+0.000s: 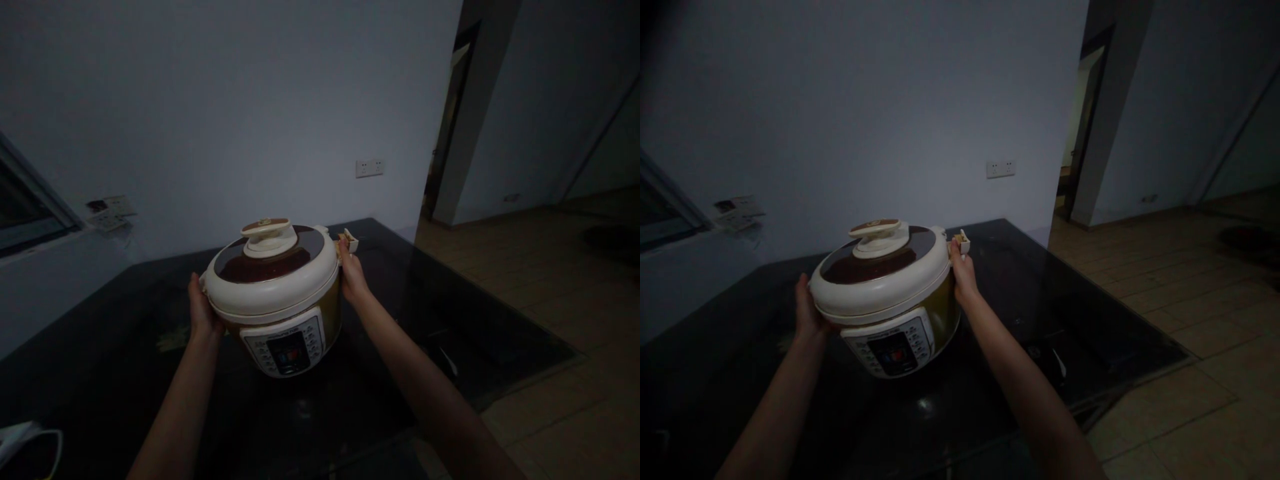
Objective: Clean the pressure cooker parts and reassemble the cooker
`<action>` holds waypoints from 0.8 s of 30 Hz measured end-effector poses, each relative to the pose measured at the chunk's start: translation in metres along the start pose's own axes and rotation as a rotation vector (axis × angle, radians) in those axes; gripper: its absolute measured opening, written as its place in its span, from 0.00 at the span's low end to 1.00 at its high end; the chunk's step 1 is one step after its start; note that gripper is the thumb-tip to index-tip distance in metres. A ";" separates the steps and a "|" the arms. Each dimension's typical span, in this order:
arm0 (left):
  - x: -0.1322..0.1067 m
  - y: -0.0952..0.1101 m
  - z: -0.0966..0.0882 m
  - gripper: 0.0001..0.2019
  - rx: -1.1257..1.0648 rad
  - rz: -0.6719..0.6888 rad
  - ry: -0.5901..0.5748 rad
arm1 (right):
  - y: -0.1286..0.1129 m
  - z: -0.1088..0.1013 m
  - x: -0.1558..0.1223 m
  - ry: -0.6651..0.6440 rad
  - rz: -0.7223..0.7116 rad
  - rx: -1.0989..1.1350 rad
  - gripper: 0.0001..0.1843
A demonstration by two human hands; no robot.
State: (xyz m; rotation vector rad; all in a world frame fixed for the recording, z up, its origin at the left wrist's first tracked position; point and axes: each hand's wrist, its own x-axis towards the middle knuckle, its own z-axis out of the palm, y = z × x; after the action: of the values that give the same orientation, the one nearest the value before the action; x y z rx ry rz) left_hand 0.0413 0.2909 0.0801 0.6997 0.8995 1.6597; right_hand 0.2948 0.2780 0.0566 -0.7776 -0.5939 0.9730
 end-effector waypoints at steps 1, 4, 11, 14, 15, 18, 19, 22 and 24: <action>0.000 0.000 0.000 0.24 0.002 -0.004 -0.002 | 0.000 0.000 0.000 -0.002 -0.001 0.006 0.29; 0.000 0.002 0.000 0.24 0.005 -0.023 0.003 | 0.001 0.002 -0.002 -0.003 -0.016 0.027 0.29; -0.005 0.001 0.005 0.23 -0.013 -0.070 -0.016 | -0.001 -0.002 0.001 -0.011 -0.043 0.025 0.26; 0.000 -0.008 0.011 0.21 -0.024 -0.028 -0.034 | -0.006 -0.009 0.008 -0.020 -0.074 0.007 0.24; 0.003 -0.011 0.013 0.21 -0.030 -0.007 -0.049 | -0.007 -0.011 0.011 -0.022 -0.089 0.003 0.23; 0.012 -0.022 0.016 0.21 -0.071 0.030 -0.113 | -0.010 -0.015 0.021 -0.030 -0.139 -0.010 0.22; 0.016 -0.025 0.016 0.21 -0.089 0.033 -0.130 | -0.010 -0.016 0.025 -0.032 -0.158 -0.012 0.21; 0.027 -0.036 0.016 0.21 -0.144 0.014 -0.191 | -0.010 -0.018 0.034 -0.029 -0.218 -0.012 0.21; 0.035 -0.044 0.018 0.22 -0.176 -0.008 -0.225 | -0.008 -0.021 0.039 -0.016 -0.252 -0.010 0.21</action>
State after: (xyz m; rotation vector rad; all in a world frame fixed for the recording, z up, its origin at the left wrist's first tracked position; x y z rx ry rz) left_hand 0.0699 0.3349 0.0531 0.7427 0.5882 1.5939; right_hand 0.3318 0.3036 0.0552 -0.6855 -0.6927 0.7457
